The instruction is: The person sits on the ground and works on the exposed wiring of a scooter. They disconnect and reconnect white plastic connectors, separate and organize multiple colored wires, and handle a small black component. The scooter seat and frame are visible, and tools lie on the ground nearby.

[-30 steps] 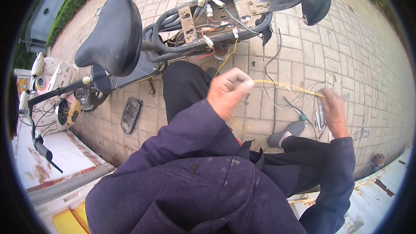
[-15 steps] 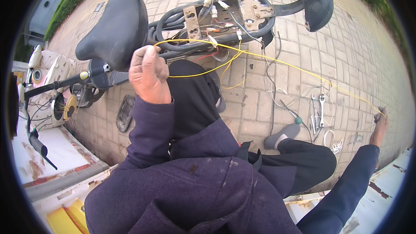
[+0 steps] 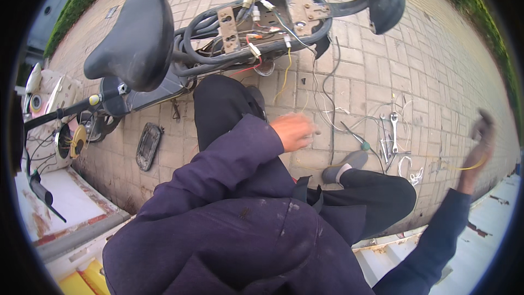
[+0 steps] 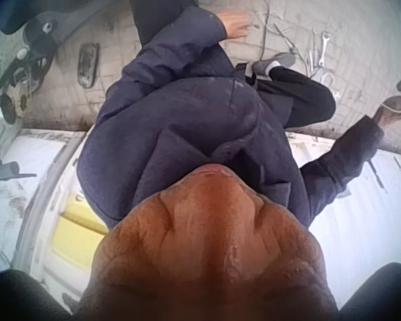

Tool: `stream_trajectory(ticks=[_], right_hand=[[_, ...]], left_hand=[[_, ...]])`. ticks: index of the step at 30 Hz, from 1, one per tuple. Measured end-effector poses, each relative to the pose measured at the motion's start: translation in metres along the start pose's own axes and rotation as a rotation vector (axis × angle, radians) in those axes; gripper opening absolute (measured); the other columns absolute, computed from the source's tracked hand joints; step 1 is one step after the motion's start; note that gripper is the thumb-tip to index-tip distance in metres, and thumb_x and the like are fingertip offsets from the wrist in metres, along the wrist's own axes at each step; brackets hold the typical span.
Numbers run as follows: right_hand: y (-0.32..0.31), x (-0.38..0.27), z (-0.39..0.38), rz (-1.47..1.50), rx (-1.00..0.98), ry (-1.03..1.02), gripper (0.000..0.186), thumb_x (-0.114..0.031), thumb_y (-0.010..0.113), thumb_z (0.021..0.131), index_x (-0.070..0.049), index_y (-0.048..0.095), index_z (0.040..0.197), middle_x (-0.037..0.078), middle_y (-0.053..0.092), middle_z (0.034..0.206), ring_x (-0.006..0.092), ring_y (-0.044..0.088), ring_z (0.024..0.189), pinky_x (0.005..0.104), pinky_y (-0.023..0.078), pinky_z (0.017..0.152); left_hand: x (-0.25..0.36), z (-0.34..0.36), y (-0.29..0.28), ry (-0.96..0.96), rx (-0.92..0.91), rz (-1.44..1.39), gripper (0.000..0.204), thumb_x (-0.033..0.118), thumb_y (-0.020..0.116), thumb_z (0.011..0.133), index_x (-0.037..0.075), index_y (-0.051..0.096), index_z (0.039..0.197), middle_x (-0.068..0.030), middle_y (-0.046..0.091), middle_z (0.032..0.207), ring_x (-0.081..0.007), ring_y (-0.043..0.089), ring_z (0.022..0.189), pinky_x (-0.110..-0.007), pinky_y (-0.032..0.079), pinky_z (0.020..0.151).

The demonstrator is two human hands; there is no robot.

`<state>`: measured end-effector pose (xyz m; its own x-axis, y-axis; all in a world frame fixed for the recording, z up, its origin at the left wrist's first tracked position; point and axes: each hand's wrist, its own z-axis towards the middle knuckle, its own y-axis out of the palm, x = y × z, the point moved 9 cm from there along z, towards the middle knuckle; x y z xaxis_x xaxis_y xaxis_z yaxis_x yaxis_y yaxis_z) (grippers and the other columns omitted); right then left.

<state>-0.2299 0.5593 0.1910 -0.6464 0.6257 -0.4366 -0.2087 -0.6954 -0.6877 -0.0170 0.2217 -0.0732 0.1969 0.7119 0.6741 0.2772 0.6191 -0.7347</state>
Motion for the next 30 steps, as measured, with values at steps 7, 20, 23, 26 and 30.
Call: stream_trajectory(ticks=[7, 20, 23, 26, 30], right_hand=[[0.231, -0.273, -0.119, 0.525, -0.547, -0.528, 0.029, -0.035, 0.065, 0.088, -0.007, 0.062, 0.095, 0.007, 0.056, 0.083, 0.0263, 0.054, 0.076, 0.0371, 0.043, 0.073], [0.313, -0.189, -0.239, 0.368, -1.144, -0.298, 0.029, -0.02, 0.065, 0.087, -0.005, 0.057, 0.111, 0.014, 0.057, 0.105, 0.0332, 0.055, 0.106, 0.0443, 0.044, 0.09], [0.308, -0.184, -0.232, 0.037, -0.94, -0.716, 0.049, -0.015, 0.063, 0.077, -0.007, 0.054, 0.125, 0.015, 0.052, 0.131, 0.0328, 0.046, 0.129, 0.0465, 0.036, 0.109], [0.301, -0.123, -0.175, -0.046, -0.669, -0.371, 0.059, -0.001, 0.06, 0.074, -0.007, 0.053, 0.132, 0.015, 0.051, 0.135, 0.0333, 0.049, 0.124, 0.0438, 0.04, 0.103], [0.34, -0.029, -0.153, -0.418, -1.013, -0.364, 0.044, -0.001, 0.058, 0.079, -0.006, 0.056, 0.123, 0.011, 0.059, 0.101, 0.0292, 0.061, 0.097, 0.0396, 0.049, 0.08]], left_hand=[[0.034, 0.028, -0.013, -0.223, -0.213, -1.692, 0.065, 0.061, 0.043, 0.098, 0.001, 0.06, 0.116, -0.0166, 0.068, 0.114, -0.0322, 0.064, 0.111, -0.046, 0.05, 0.094], [-0.069, 0.012, -0.06, -0.32, 0.679, -1.661, 0.04, 0.043, 0.048, 0.103, 0.005, 0.06, 0.103, 0.0055, 0.04, 0.063, -0.0036, 0.033, 0.051, -0.02, 0.025, 0.045], [-0.068, 0.013, -0.054, -0.397, 0.636, -1.519, 0.056, 0.055, 0.038, 0.103, 0.003, 0.06, 0.098, 0.0072, 0.034, 0.056, -0.0031, 0.027, 0.045, -0.022, 0.021, 0.044], [-0.075, 0.006, -0.057, -0.448, 0.737, -1.361, 0.056, 0.052, 0.038, 0.104, 0.002, 0.059, 0.093, 0.0063, 0.035, 0.054, -0.0033, 0.028, 0.045, -0.023, 0.022, 0.044], [-0.087, -0.007, -0.066, -0.539, 0.776, -1.214, 0.05, 0.044, 0.037, 0.106, 0.001, 0.058, 0.092, 0.006, 0.035, 0.052, -0.0028, 0.025, 0.043, -0.023, 0.018, 0.041]])
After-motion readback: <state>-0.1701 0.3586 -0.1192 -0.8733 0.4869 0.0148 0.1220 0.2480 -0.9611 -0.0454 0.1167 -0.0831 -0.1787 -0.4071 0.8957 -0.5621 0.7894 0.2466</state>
